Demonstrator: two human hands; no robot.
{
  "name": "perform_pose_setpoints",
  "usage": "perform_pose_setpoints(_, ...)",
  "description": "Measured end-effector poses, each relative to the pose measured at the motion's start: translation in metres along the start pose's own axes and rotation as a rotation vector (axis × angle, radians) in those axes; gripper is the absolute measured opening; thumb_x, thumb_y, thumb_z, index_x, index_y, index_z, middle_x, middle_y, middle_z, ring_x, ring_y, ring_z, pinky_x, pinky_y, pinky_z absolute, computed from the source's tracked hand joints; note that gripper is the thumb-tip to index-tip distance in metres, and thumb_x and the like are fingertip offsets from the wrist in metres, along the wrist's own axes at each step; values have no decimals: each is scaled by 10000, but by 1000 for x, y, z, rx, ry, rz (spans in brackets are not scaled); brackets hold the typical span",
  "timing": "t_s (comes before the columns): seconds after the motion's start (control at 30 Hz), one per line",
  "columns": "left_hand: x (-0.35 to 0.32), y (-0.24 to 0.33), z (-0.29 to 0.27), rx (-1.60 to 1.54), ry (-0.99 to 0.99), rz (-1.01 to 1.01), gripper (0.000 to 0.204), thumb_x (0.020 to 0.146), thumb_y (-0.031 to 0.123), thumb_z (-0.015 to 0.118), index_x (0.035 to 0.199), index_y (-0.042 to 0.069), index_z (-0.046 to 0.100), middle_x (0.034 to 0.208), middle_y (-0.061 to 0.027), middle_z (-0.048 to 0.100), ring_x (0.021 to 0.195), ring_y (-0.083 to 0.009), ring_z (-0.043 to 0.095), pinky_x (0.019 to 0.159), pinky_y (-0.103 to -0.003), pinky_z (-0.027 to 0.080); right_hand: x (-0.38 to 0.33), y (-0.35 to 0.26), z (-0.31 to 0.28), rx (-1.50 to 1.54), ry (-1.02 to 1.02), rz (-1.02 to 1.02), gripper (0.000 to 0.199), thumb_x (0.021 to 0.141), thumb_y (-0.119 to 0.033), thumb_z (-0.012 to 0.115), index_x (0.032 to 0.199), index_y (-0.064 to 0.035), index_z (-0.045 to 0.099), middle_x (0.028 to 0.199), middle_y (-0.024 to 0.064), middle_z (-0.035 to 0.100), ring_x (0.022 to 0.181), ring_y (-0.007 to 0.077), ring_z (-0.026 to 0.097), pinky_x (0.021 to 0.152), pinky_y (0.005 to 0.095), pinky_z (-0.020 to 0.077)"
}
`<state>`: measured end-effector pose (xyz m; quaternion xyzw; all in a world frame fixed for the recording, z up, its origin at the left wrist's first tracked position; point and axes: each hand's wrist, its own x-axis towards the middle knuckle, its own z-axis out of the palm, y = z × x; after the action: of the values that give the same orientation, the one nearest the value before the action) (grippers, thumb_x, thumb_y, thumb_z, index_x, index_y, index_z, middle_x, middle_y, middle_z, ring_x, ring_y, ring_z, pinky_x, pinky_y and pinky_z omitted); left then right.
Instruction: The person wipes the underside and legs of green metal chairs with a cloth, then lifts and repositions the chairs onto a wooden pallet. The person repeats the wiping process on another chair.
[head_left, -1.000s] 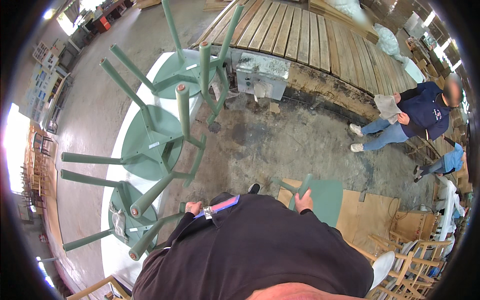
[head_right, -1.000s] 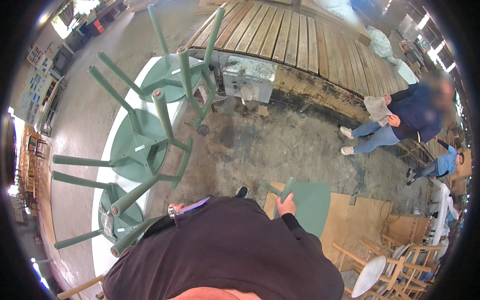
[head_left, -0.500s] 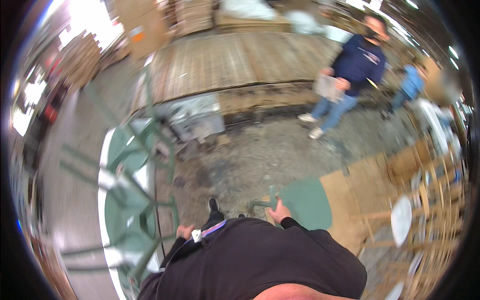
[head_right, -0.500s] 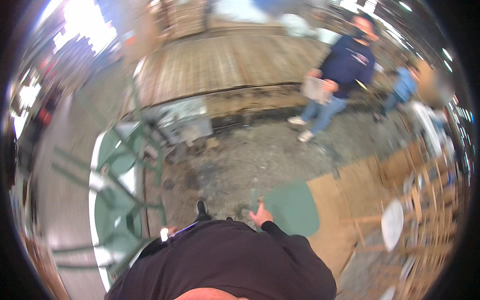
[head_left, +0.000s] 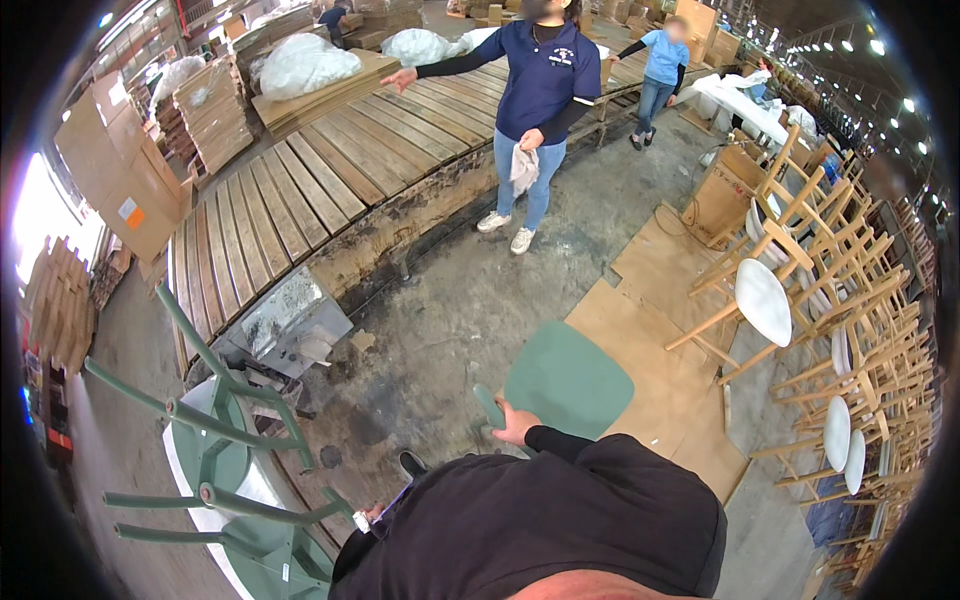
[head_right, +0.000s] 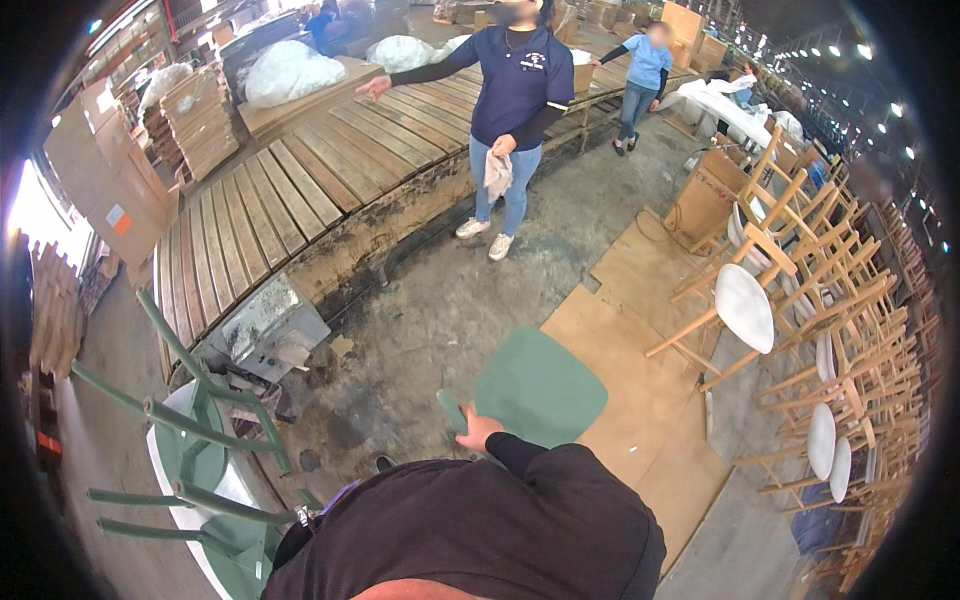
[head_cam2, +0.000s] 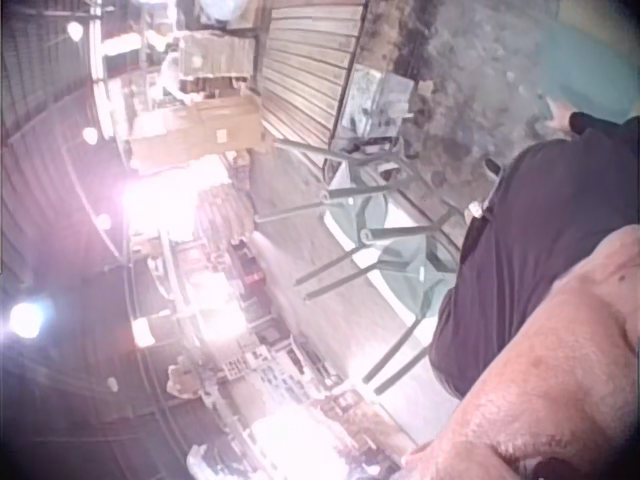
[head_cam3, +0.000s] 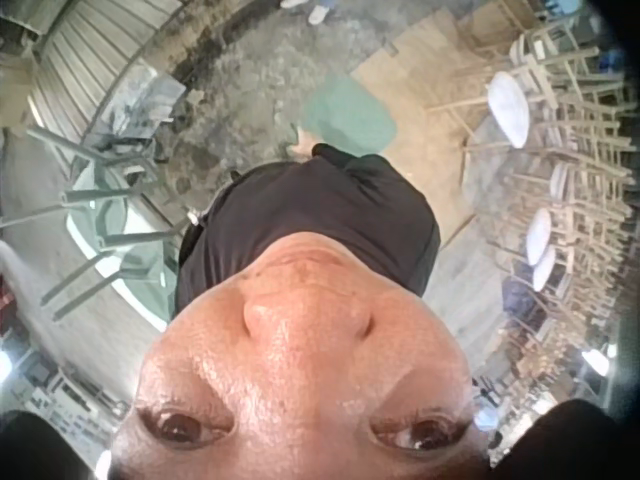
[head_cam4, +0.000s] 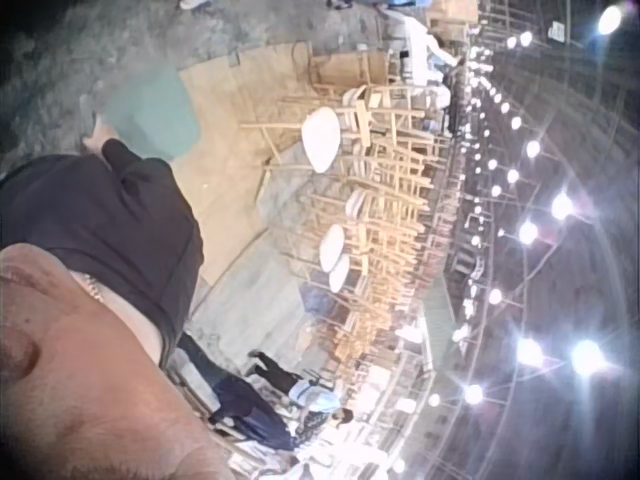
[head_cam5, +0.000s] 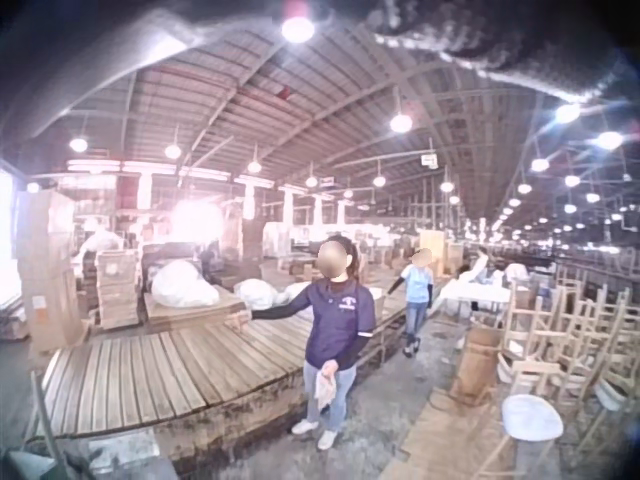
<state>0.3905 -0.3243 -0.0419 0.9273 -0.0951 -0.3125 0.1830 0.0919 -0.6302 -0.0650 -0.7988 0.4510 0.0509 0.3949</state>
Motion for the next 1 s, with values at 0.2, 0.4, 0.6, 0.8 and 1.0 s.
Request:
perform_pose_setpoints(0.2, -9, 3, -1, -115, 114, 72, 461, 758, 401, 774, 636, -38, 703, 566, -121, 658, 550, -221, 652, 564, -414, 505, 1, -3, -3, -26, 3, 21, 936, 827, -427, 709, 1588, -145, 243, 1087, 280, 708, 984, 450, 688, 882, 520, 537)
perform_pose_setpoints(0.4, 10, -5, -24, -58, -19, 8, 379, 755, 400, 778, 806, 26, 748, 704, -164, 699, 673, -308, 694, 651, -457, 545, 10, -5, -5, -35, -51, 62, 999, 831, -456, 723, 1615, -162, 178, 1061, 294, 703, 968, 462, 686, 885, 529, 536)
perform_pose_setpoints(0.6, 68, 8, -62, -158, 364, 63, 406, 813, 363, 722, 1017, 14, 682, 975, -219, 729, 970, -395, 703, 828, -508, 548, 32, -6, -9, -115, -130, 121, 1001, 836, -468, 792, 1608, -109, 266, 1141, 219, 716, 1082, 358, 697, 926, 467, 546)
perform_pose_setpoints(0.8, 148, 79, -106, -569, 1056, 146, 921, 774, 266, 854, 1483, -14, 337, 1376, -220, 456, 1239, -370, 505, 1052, -469, 435, 143, -34, -33, -198, -345, 83, 914, 839, -418, 810, 1557, -78, 358, 1169, 192, 714, 1103, 324, 691, 935, 454, 547)
perform_pose_setpoints(1.0, 207, 108, -245, -541, 1451, 251, 797, 786, 259, 876, 1404, 1, 443, 1328, -180, 536, 1248, -346, 541, 1075, -445, 431, 282, -57, -77, -63, -623, -110, 830, 842, -369, 828, 1507, -47, 449, 1197, 165, 712, 1125, 290, 685, 943, 440, 547)
